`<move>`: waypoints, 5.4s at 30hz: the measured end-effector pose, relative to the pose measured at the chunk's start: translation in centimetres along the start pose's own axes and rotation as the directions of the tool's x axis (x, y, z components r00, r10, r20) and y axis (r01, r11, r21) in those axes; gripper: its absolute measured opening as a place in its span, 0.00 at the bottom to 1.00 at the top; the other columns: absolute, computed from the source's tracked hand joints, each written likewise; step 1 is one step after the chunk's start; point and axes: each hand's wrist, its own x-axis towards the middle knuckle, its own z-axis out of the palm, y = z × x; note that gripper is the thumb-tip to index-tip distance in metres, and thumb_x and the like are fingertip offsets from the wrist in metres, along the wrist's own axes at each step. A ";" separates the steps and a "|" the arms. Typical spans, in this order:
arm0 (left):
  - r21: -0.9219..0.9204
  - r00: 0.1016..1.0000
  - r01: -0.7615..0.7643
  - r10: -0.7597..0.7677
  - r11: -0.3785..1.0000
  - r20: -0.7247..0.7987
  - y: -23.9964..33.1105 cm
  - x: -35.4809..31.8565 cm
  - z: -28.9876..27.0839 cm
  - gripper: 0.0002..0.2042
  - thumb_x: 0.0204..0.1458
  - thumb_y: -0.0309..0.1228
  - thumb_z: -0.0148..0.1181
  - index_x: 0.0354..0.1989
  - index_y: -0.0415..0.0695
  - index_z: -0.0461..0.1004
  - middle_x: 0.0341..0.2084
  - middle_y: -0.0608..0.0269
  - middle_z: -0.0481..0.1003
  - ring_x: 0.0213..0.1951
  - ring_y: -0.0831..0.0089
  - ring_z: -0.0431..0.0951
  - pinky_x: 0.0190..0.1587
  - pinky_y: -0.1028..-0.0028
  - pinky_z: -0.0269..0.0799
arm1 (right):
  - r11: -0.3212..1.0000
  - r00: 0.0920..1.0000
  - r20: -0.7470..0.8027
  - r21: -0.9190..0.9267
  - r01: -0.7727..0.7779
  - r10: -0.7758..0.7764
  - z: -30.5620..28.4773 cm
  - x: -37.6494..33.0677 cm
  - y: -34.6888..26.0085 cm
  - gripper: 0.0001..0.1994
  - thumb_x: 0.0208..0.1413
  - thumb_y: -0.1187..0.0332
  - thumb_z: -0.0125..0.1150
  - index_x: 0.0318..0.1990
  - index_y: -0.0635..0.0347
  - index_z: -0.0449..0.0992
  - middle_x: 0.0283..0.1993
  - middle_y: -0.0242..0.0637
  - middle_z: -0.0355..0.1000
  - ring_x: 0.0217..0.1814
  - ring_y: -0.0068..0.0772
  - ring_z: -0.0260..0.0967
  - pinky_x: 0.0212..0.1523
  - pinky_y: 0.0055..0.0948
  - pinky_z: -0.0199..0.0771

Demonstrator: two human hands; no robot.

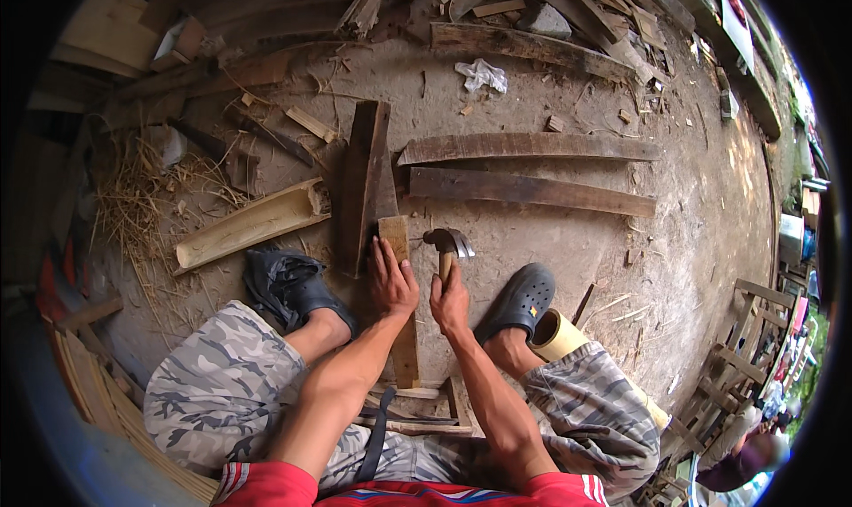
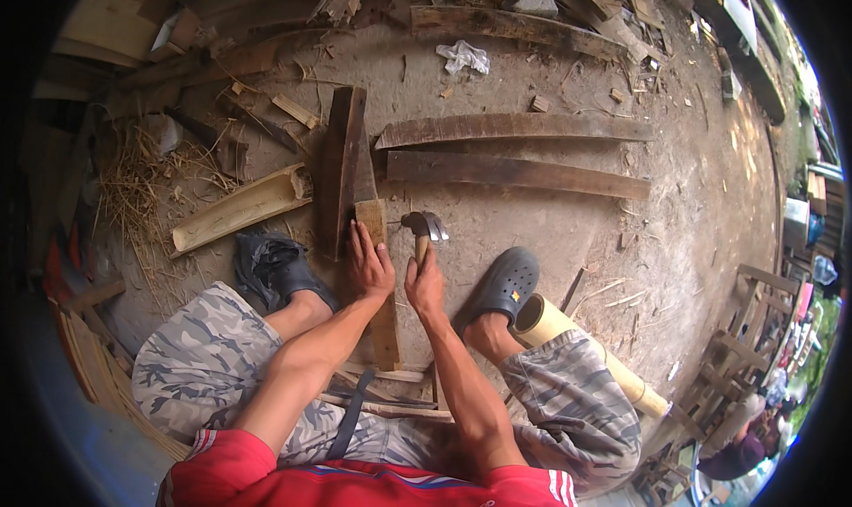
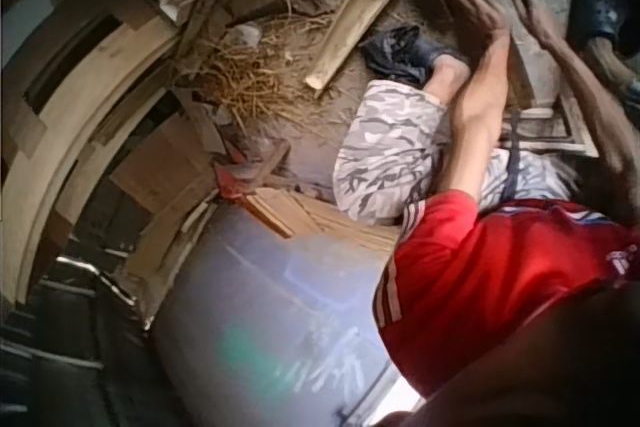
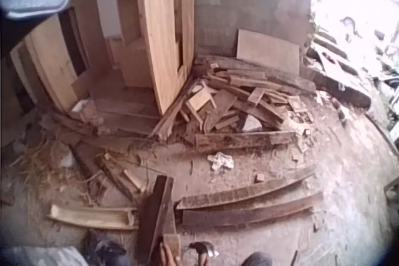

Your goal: The person sits on the floor and uses a hammer to repeatedly strike a small wooden block placed on a larger plank. They adjust the block's position several times and continue hammering different spots on the same piece.

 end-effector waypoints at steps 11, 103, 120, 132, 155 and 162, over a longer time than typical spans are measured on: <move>0.145 0.999 -0.031 0.025 0.989 0.043 1.5 0.3 0.3 0.29 0.61 0.38 0.45 0.68 0.37 0.54 0.70 0.45 0.50 0.67 0.43 0.55 0.66 0.54 0.55 | 0.999 0.996 0.071 -0.024 -0.047 0.049 0.1 -2.5 1.7 0.23 0.61 0.67 0.53 0.61 0.66 0.58 0.33 0.67 0.72 0.37 0.71 0.72 0.33 0.54 0.71; 0.139 0.809 0.238 -0.275 0.961 0.519 -3.3 -5.0 -10.3 0.46 0.50 0.46 0.61 0.73 0.55 0.38 0.46 0.37 0.75 0.49 0.42 0.75 0.53 0.54 0.70 | 0.494 0.632 0.558 -0.399 0.773 -0.538 -9.0 1.7 -3.9 0.13 0.58 0.54 0.57 0.49 0.41 0.74 0.36 0.35 0.74 0.33 0.46 0.77 0.32 0.43 0.78; -0.477 0.591 0.731 -0.105 0.489 0.800 -6.6 -2.7 -10.7 0.40 0.49 0.38 0.62 0.69 0.38 0.51 0.51 0.44 0.75 0.48 0.61 0.79 0.50 0.64 0.75 | 0.950 0.998 0.045 -0.311 -0.023 0.039 -7.6 -2.1 1.4 0.25 0.58 0.48 0.55 0.46 0.64 0.75 0.39 0.59 0.76 0.45 0.61 0.74 0.47 0.50 0.73; -0.633 0.625 0.773 0.237 -0.051 0.744 -2.0 0.8 -16.0 0.29 0.50 0.48 0.51 0.50 0.33 0.72 0.43 0.50 0.77 0.41 0.61 0.80 0.45 0.63 0.78 | 0.908 0.951 0.252 -0.414 -0.060 0.178 -5.3 -4.1 6.1 0.23 0.55 0.52 0.60 0.51 0.61 0.72 0.46 0.58 0.75 0.50 0.59 0.73 0.50 0.49 0.73; -0.545 0.878 0.434 -0.199 0.717 0.436 0.4 5.8 -7.9 0.29 0.55 0.58 0.55 0.39 0.37 0.75 0.33 0.60 0.73 0.39 0.71 0.70 0.43 0.70 0.67 | 0.839 0.822 0.570 0.453 -0.302 -0.012 -4.6 -5.0 -3.7 0.33 0.60 0.52 0.61 0.64 0.67 0.60 0.57 0.47 0.70 0.56 0.38 0.68 0.53 0.36 0.70; -0.013 0.851 0.465 -0.443 0.885 0.282 -5.8 10.5 -5.8 0.54 0.45 0.57 0.66 0.72 0.45 0.39 0.68 0.41 0.52 0.68 0.49 0.54 0.69 0.58 0.50 | 0.823 0.875 0.471 0.449 -0.349 0.114 -6.4 -3.5 -1.7 0.30 0.60 0.59 0.63 0.64 0.62 0.59 0.56 0.44 0.70 0.58 0.36 0.67 0.54 0.39 0.70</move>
